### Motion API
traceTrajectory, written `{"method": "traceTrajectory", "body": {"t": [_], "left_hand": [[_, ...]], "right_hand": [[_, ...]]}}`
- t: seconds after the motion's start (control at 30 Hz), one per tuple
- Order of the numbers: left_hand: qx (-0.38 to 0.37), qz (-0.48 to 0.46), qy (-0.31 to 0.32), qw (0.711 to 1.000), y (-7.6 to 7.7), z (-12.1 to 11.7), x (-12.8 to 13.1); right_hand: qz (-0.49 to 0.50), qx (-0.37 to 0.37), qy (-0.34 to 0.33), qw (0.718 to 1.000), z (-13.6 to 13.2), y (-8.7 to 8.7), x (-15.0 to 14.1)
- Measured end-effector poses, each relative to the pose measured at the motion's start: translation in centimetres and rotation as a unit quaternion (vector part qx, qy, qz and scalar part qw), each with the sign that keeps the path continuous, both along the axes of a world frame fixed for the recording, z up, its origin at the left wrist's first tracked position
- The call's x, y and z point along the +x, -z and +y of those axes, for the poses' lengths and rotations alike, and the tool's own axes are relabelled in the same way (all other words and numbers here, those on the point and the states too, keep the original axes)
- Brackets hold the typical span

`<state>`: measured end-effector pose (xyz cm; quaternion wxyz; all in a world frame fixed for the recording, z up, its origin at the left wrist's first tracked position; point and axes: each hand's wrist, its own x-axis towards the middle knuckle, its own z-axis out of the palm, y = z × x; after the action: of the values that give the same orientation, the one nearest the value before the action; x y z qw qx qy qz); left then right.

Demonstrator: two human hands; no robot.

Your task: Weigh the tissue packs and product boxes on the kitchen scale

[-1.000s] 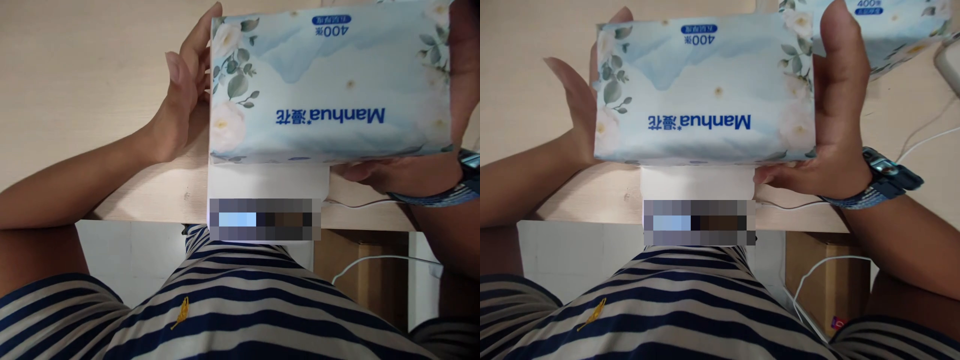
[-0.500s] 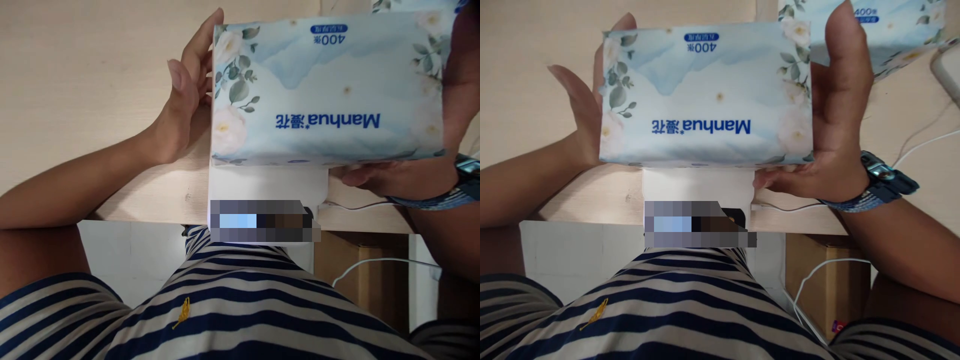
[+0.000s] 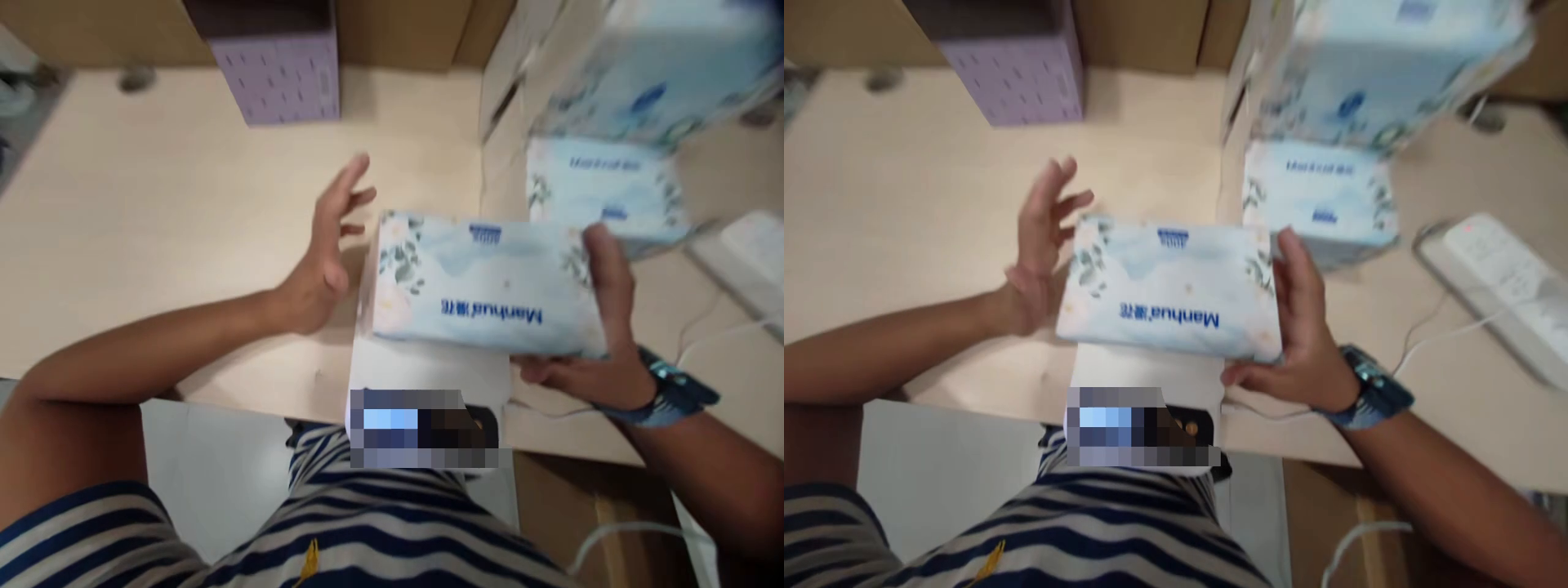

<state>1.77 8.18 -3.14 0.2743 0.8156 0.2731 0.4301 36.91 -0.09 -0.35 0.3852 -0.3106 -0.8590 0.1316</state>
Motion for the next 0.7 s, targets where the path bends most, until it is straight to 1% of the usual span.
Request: {"method": "traceTrajectory", "body": {"t": [0.03,0.13,0.23,0.33,0.4,0.47,0.5,0.57,0.63,0.67,0.7], "left_hand": [[0.039,-0.005,0.024,0.999,-0.4,-0.2,0.0],[0.125,0.01,0.067,0.99,-0.7,-1.0,0.0],[0.144,0.045,0.097,0.984,-0.6,-1.6,0.0],[0.155,0.078,0.113,0.978,-0.6,-1.9,-0.1],[0.172,0.103,0.114,0.973,-1.3,-1.7,-0.2],[0.197,0.123,0.104,0.967,-2.7,-0.9,-0.6],[0.209,0.129,0.089,0.965,-3.7,-0.3,-0.9],[0.217,0.147,0.034,0.965,-5.6,1.2,-1.9],[0.18,0.182,-0.058,0.965,-6.8,3.0,-3.3],[0.151,0.201,-0.108,0.962,-6.9,3.9,-4.1],[0.119,0.22,-0.152,0.956,-6.8,4.7,-4.9]], "right_hand": [[-0.002,-0.004,0.001,1.0,0.0,0.0,-0.3],[-0.007,-0.018,0.051,0.999,0.1,0.6,-0.4],[-0.028,-0.013,0.09,0.995,-0.4,1.3,-0.2],[-0.065,0.019,0.123,0.99,-1.4,1.8,-0.2],[-0.073,0.023,0.141,0.987,-1.8,1.6,-0.5],[-0.061,-0.025,0.151,0.986,-1.3,0.8,-1.2],[-0.051,-0.058,0.156,0.985,-0.5,0.1,-1.8],[-0.03,-0.108,0.159,0.981,2.3,-1.9,-3.6],[-0.03,-0.102,0.139,0.985,6.4,-4.2,-5.9],[-0.047,-0.084,0.118,0.988,8.7,-5.1,-7.2],[-0.085,-0.067,0.093,0.99,11.1,-5.7,-8.6]]}}
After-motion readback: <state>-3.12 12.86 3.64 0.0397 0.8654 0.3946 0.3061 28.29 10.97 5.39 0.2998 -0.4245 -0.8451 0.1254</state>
